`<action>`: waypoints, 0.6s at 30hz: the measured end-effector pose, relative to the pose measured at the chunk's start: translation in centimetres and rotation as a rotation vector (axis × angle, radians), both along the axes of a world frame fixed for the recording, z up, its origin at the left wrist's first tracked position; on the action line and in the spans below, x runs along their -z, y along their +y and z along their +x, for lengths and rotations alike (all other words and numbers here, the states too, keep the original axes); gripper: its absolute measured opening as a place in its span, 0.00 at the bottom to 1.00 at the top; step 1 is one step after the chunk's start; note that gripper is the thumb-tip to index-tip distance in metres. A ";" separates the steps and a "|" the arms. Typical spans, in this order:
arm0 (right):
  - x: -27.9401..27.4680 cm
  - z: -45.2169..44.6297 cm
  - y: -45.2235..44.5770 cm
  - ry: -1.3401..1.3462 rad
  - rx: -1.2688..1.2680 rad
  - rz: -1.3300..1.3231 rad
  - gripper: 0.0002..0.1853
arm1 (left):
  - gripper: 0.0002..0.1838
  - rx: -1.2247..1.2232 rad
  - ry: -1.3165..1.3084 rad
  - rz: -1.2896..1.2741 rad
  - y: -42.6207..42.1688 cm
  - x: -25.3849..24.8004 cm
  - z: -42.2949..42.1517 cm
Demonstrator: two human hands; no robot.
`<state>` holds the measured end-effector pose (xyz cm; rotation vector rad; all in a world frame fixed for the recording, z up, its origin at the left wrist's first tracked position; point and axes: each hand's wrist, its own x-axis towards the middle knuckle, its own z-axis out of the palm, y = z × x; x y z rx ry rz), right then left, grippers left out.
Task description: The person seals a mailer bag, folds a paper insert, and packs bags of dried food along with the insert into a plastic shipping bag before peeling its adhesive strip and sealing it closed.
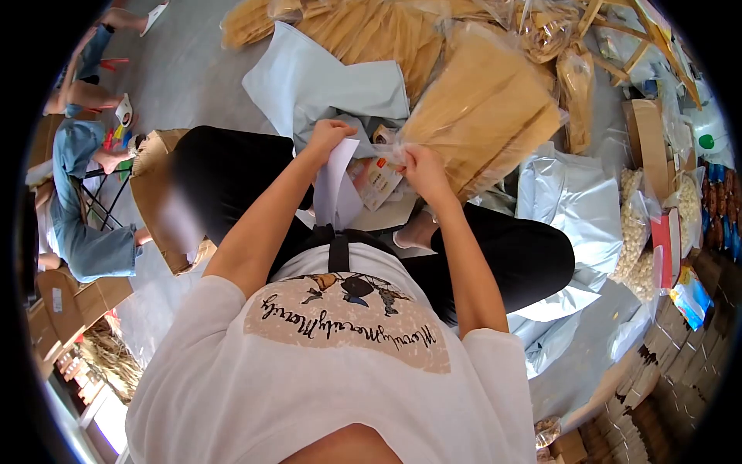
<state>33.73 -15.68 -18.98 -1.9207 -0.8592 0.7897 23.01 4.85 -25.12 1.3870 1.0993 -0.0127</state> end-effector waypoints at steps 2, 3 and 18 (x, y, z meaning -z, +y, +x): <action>-0.8 -0.2 0.2 -0.380 -0.155 -0.066 0.07 | 0.13 0.071 0.055 0.056 -0.3 0.0 -0.3; -1.3 -0.1 0.4 -0.375 -0.154 -0.072 0.07 | 0.13 0.074 0.059 0.049 -0.6 -0.7 -0.4; -2.2 6.2 2.6 -0.369 0.072 -0.379 0.12 | 0.15 0.079 -0.100 -0.106 -0.6 -3.9 0.5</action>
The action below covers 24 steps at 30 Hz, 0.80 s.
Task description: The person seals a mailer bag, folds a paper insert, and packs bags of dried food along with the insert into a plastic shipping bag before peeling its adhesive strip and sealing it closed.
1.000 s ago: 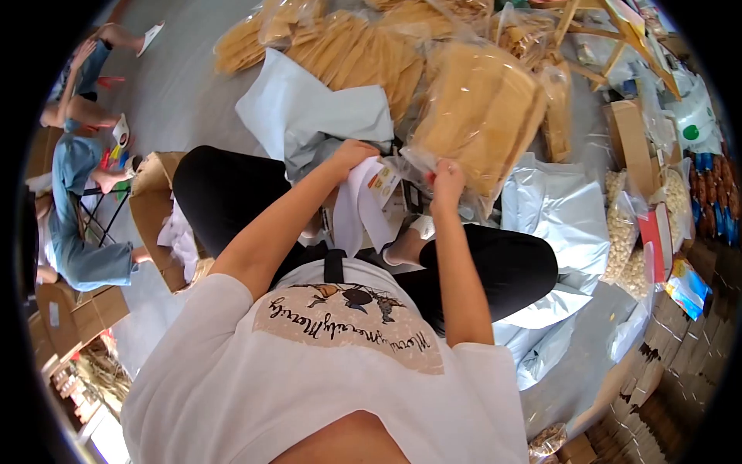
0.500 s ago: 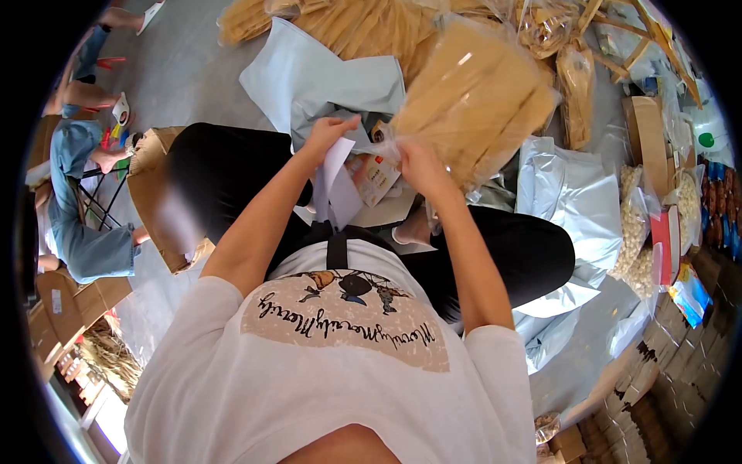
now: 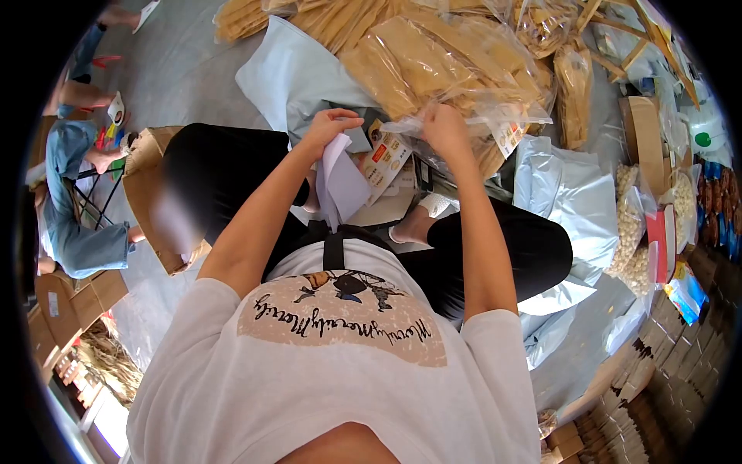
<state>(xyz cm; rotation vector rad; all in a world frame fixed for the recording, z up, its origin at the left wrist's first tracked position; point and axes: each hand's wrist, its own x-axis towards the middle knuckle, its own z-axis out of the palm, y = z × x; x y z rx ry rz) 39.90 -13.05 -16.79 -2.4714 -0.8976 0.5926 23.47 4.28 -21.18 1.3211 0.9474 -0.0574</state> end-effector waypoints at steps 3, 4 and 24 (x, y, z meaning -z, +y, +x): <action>-3.1 -2.2 -1.3 0.267 0.070 0.074 0.15 | 0.12 -0.065 -0.049 0.063 0.1 -0.1 0.2; -3.0 -3.3 -2.3 0.505 0.074 -0.005 0.16 | 0.12 -0.066 -0.052 0.059 0.2 0.5 0.2; 4.3 -12.2 0.2 0.078 0.191 0.040 0.11 | 0.08 0.207 -0.096 0.373 -1.2 -1.9 -1.8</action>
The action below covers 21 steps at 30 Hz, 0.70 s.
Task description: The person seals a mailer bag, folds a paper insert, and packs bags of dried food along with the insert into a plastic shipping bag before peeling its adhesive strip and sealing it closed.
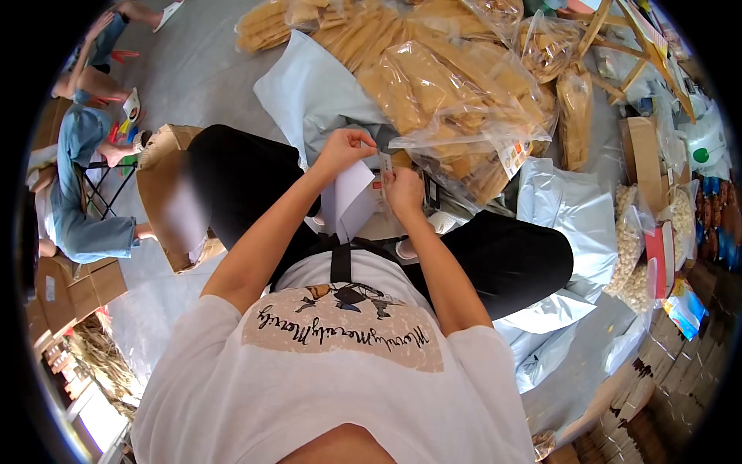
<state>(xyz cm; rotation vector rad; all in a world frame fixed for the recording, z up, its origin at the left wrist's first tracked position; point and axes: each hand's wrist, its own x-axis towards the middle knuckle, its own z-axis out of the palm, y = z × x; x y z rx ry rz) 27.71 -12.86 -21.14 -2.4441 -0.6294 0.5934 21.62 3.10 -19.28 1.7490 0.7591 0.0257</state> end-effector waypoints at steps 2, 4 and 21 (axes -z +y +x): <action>-2.8 -0.2 0.1 -0.047 -0.137 0.038 0.11 | 0.08 0.091 -0.097 -0.017 -0.6 -1.8 -0.5; -4.9 0.0 0.0 -0.111 -0.177 0.132 0.11 | 0.08 0.116 -0.145 -0.084 -0.9 -2.8 -0.7; -10.4 2.6 -2.1 0.211 0.171 0.719 0.08 | 0.08 -0.596 -0.389 -0.019 0.0 -8.9 -0.7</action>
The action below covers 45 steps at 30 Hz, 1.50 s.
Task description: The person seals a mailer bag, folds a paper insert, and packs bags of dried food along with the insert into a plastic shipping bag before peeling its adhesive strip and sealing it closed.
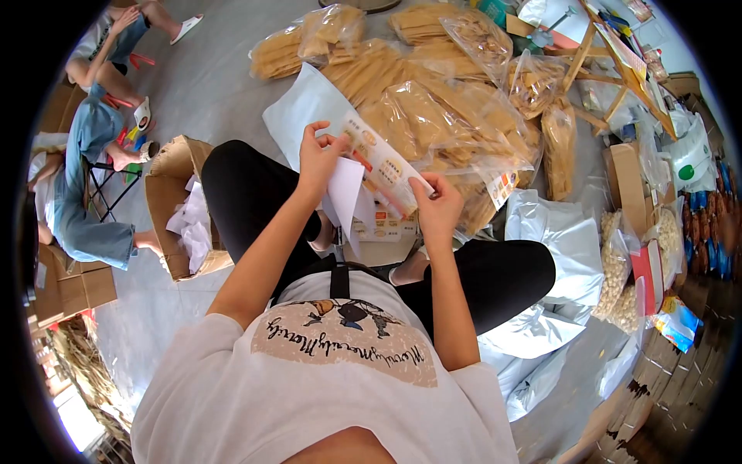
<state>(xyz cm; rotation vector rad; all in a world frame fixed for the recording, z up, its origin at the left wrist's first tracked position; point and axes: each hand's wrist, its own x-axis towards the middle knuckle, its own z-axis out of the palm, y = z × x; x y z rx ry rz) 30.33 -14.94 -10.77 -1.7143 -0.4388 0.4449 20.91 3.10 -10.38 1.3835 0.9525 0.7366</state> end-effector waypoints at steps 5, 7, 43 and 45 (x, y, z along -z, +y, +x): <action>-3.6 -0.8 1.1 -0.503 -0.065 -0.177 0.07 | 0.11 0.451 -0.115 0.134 -4.0 -1.2 0.4; -4.3 -0.9 1.3 -0.554 -0.106 -0.222 0.07 | 0.11 0.578 -0.100 0.123 -4.7 -1.7 0.5; -6.3 -1.5 2.2 -0.694 -0.250 -0.460 0.06 | 0.06 0.526 -0.006 0.065 -5.5 -1.4 0.5; -6.1 -1.5 2.3 -0.748 -0.247 -0.463 0.06 | 0.07 0.498 0.024 0.046 -5.4 -1.6 0.6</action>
